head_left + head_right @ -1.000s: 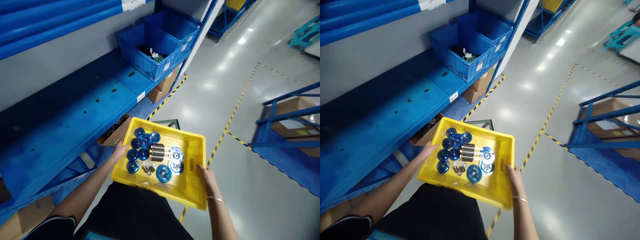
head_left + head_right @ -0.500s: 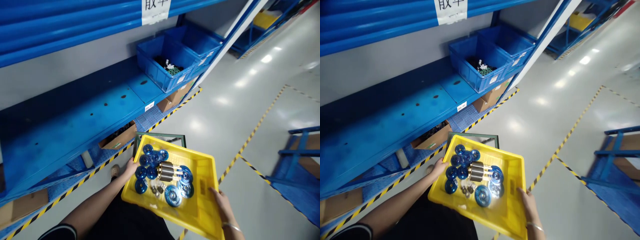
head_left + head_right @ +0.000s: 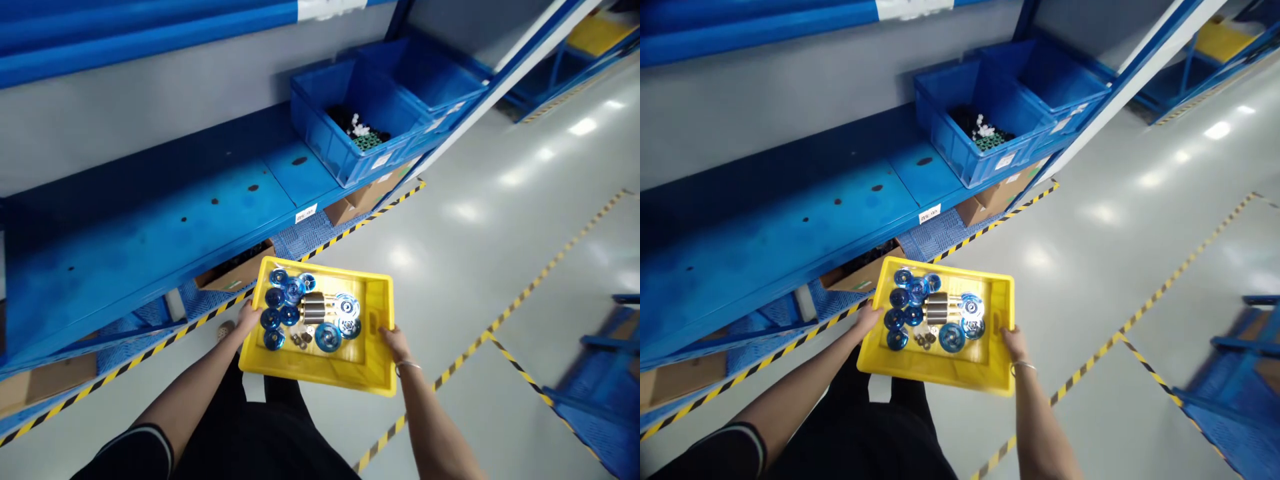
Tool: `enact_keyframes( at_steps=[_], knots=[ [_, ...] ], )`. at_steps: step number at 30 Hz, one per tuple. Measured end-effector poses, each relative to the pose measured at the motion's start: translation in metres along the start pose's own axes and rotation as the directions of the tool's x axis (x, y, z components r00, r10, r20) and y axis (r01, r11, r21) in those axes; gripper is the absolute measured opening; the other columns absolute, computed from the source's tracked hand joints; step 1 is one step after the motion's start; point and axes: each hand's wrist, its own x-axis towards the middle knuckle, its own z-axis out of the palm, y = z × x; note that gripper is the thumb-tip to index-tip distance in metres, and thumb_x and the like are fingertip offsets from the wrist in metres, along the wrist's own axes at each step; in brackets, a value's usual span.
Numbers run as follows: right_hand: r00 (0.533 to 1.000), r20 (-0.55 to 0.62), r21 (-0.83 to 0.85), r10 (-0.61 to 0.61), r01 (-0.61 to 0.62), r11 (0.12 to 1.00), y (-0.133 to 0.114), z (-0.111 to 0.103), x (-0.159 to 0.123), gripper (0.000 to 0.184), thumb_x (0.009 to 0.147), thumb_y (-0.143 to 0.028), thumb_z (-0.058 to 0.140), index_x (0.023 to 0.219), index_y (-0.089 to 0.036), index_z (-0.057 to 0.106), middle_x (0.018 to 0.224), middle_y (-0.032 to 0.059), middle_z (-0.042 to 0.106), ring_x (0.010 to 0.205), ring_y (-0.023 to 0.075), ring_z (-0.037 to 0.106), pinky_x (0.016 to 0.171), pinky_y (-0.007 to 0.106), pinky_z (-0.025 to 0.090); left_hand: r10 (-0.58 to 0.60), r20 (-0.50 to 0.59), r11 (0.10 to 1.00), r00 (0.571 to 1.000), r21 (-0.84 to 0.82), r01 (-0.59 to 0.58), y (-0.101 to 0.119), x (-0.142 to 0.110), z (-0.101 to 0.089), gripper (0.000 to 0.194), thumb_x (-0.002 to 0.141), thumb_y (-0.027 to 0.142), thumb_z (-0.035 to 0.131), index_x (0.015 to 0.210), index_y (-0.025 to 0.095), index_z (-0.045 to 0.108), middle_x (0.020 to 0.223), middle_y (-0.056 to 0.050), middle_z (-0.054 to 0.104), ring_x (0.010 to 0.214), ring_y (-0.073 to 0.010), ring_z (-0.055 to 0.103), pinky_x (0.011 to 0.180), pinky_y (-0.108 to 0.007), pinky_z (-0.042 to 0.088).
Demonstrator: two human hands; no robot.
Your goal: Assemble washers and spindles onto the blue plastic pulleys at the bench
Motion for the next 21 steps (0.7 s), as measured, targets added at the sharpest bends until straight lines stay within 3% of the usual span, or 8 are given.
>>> enact_keyframes(
  at_steps=[5,10,12,14,16,18,19,21],
  knots=[
    [0.998,-0.062,-0.097,-0.003,-0.003,0.995,0.016,0.012,0.002,0.019,0.068,-0.018,0.064,0.086,-0.016,0.059,0.060,0.0013,0.066,0.052,0.0160,0.061,0.045,0.023,0.046,0.014,-0.006,0.996,1.000,0.094,-0.014,-0.013,0.013,-0.001,0.033,0.082,0.025,0.057,0.113,0.015,0.059,0.113,-0.015,0.069,0.107,-0.0270,0.065,0.089,-0.033,0.049],
    [0.990,-0.132,-0.196,-0.047,0.021,0.980,0.017,0.014,0.001,0.020,0.070,-0.018,0.065,0.089,-0.016,0.060,0.066,0.0027,0.067,0.060,0.0165,0.064,0.051,0.023,0.046,0.031,-0.069,0.982,0.997,0.188,-0.018,-0.003,0.015,-0.005,0.038,0.081,0.027,0.057,0.116,0.012,0.057,0.112,-0.018,0.067,0.108,-0.0300,0.063,0.091,-0.037,0.048],
    [0.988,-0.134,-0.239,-0.073,0.039,0.970,0.018,0.014,0.002,0.022,0.071,-0.019,0.065,0.092,-0.015,0.061,0.070,0.0038,0.069,0.063,0.0164,0.064,0.054,0.023,0.046,0.037,-0.164,0.974,0.986,0.227,0.001,0.002,0.007,-0.008,0.052,0.081,0.030,0.057,0.127,0.008,0.048,0.127,-0.024,0.057,0.121,-0.0359,0.053,0.099,-0.046,0.043],
    [0.988,-0.121,-0.283,-0.097,0.059,0.957,0.020,0.015,0.003,0.025,0.073,-0.020,0.065,0.097,-0.015,0.061,0.076,0.0050,0.070,0.067,0.0164,0.065,0.058,0.022,0.047,0.135,-0.256,0.954,0.957,0.295,-0.055,0.007,-0.007,-0.010,0.066,0.082,0.034,0.056,0.139,0.006,0.035,0.144,-0.027,0.039,0.136,-0.0413,0.034,0.108,-0.056,0.030],
    [0.988,-0.100,-0.326,-0.120,0.081,0.942,0.022,0.016,0.004,0.026,0.075,-0.020,0.064,0.100,-0.015,0.061,0.083,0.0065,0.071,0.073,0.0171,0.066,0.063,0.022,0.047,0.389,-0.221,0.870,0.894,0.408,-0.277,0.015,-0.024,-0.006,0.067,0.085,0.036,0.053,0.142,0.008,0.032,0.150,-0.026,0.028,0.141,-0.0421,0.022,0.113,-0.059,0.020],
    [0.987,-0.083,-0.365,-0.138,0.099,0.926,0.025,0.017,0.005,0.025,0.078,-0.021,0.062,0.102,-0.015,0.061,0.088,0.0087,0.071,0.080,0.0187,0.067,0.068,0.023,0.048,0.656,-0.024,0.672,0.754,0.474,-0.569,0.031,-0.041,0.005,0.061,0.086,0.035,0.052,0.140,0.010,0.038,0.147,-0.023,0.033,0.140,-0.0389,0.025,0.114,-0.054,0.020],
    [0.986,-0.077,-0.382,-0.145,0.105,0.918,0.026,0.019,0.005,0.025,0.079,-0.021,0.060,0.103,-0.015,0.061,0.091,0.0101,0.071,0.084,0.0198,0.067,0.071,0.024,0.048,0.734,0.095,0.563,0.673,0.468,-0.681,0.042,-0.048,0.014,0.060,0.086,0.036,0.054,0.138,0.011,0.040,0.144,-0.023,0.037,0.139,-0.0374,0.029,0.114,-0.052,0.022],
    [0.986,-0.072,-0.406,-0.153,0.111,0.907,0.027,0.021,0.004,0.025,0.081,-0.022,0.057,0.105,-0.014,0.060,0.095,0.0128,0.071,0.089,0.0220,0.067,0.075,0.026,0.047,0.776,0.301,0.415,0.555,0.418,-0.808,0.070,-0.060,0.037,0.061,0.084,0.037,0.058,0.138,0.013,0.041,0.141,-0.021,0.041,0.135,-0.0349,0.034,0.114,-0.047,0.025]
  ],
)
